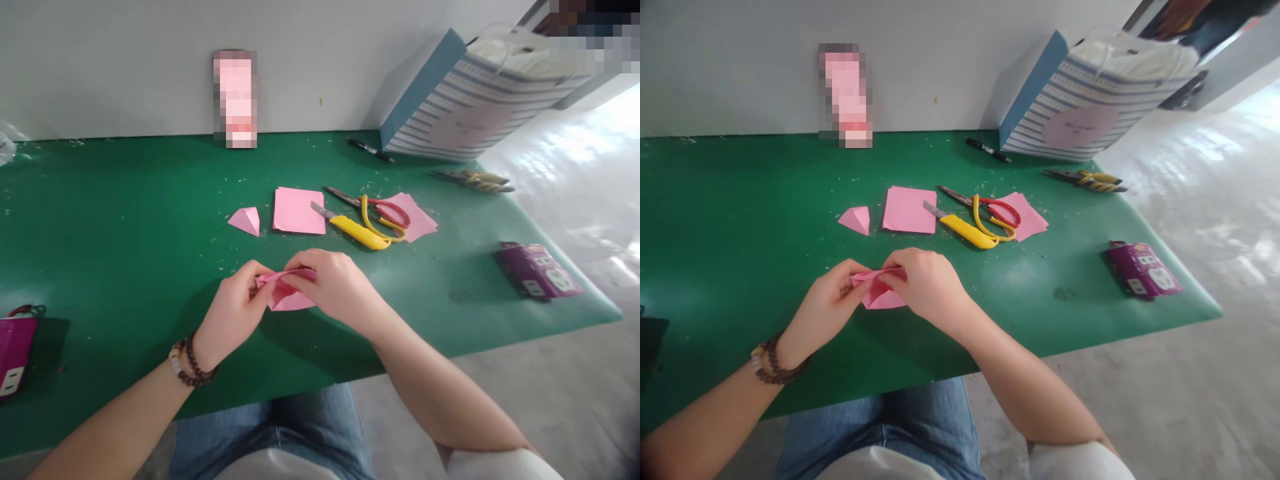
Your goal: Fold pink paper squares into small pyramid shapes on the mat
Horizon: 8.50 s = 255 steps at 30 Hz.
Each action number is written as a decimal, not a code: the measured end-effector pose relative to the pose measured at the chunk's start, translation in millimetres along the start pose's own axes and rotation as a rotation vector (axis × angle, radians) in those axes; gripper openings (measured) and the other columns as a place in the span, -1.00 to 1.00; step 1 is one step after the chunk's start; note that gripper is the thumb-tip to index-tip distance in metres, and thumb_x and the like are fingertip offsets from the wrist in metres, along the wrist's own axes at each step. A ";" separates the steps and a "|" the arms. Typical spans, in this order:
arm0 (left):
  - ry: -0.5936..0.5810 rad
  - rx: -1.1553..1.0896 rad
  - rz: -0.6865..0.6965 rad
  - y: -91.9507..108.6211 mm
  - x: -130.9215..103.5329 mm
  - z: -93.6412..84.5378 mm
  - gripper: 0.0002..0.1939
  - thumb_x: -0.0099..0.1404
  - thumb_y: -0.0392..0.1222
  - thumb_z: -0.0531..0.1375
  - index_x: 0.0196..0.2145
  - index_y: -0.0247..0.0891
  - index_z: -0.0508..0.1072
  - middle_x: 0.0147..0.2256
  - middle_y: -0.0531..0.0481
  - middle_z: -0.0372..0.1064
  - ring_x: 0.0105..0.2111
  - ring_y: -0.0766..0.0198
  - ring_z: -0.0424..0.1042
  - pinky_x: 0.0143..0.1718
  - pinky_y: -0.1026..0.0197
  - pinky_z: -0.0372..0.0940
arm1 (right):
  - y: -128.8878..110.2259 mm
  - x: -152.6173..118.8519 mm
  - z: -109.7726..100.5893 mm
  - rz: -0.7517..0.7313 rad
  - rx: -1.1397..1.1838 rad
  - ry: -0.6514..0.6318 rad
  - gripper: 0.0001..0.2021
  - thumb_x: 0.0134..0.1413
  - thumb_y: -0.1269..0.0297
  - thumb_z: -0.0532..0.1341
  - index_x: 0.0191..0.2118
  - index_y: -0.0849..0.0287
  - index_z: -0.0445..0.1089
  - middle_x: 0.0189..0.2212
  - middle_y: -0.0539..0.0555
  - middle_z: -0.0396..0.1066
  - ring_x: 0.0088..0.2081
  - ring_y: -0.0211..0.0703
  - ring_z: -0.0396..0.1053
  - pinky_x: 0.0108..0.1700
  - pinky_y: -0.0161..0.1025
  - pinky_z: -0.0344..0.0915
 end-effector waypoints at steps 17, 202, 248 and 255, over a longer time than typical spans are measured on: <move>-0.039 -0.198 -0.047 -4.7 -1.5 5.7 -0.78 0.36 -0.23 0.03 -0.08 -0.21 0.38 -0.36 0.00 0.51 -0.34 0.24 0.55 -0.35 0.26 0.46 | 3.4 2.4 0.7 0.025 -0.039 -0.024 -0.88 0.09 0.27 0.25 -0.43 0.08 0.50 -0.48 -0.02 0.50 -0.47 -0.24 0.35 -0.44 -0.30 0.11; -0.089 0.149 -0.046 -0.6 7.6 -2.2 -0.73 0.28 -0.18 0.09 -0.57 -0.22 0.24 -0.64 0.14 0.27 -0.61 0.37 0.26 -0.55 0.31 0.09 | 6.0 -3.9 8.2 -0.050 0.091 0.069 -0.91 0.11 0.39 0.21 -0.41 0.13 0.41 -0.47 -0.05 0.49 -0.48 -0.29 0.37 -0.43 -0.35 0.18; 0.072 0.529 0.217 19.3 -2.6 -0.7 -0.82 0.37 -0.30 0.04 -0.32 -0.21 0.43 -0.42 0.04 0.47 -0.46 0.28 0.42 -0.43 0.25 0.18 | -2.2 1.3 18.8 -0.149 -0.194 -0.053 -0.91 0.16 0.42 0.20 -0.36 0.17 0.43 -0.42 0.03 0.49 -0.43 -0.23 0.37 -0.39 -0.32 0.10; 0.160 0.278 0.214 23.4 -5.4 -10.7 -0.79 0.38 -0.12 0.11 -0.08 -0.17 0.41 -0.13 -0.05 0.51 -0.17 0.21 0.50 -0.18 0.22 0.37 | 6.8 1.3 12.4 -0.081 -0.019 -0.003 -0.92 0.09 0.44 0.19 -0.38 0.14 0.36 -0.51 -0.03 0.45 -0.50 -0.27 0.35 -0.43 -0.34 0.13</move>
Point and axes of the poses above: each hand's wrist, its own x-axis towards the middle knuckle, its own z-axis out of the palm, y = z × x, the point moved 6 cm from there along x, towards the middle knuckle
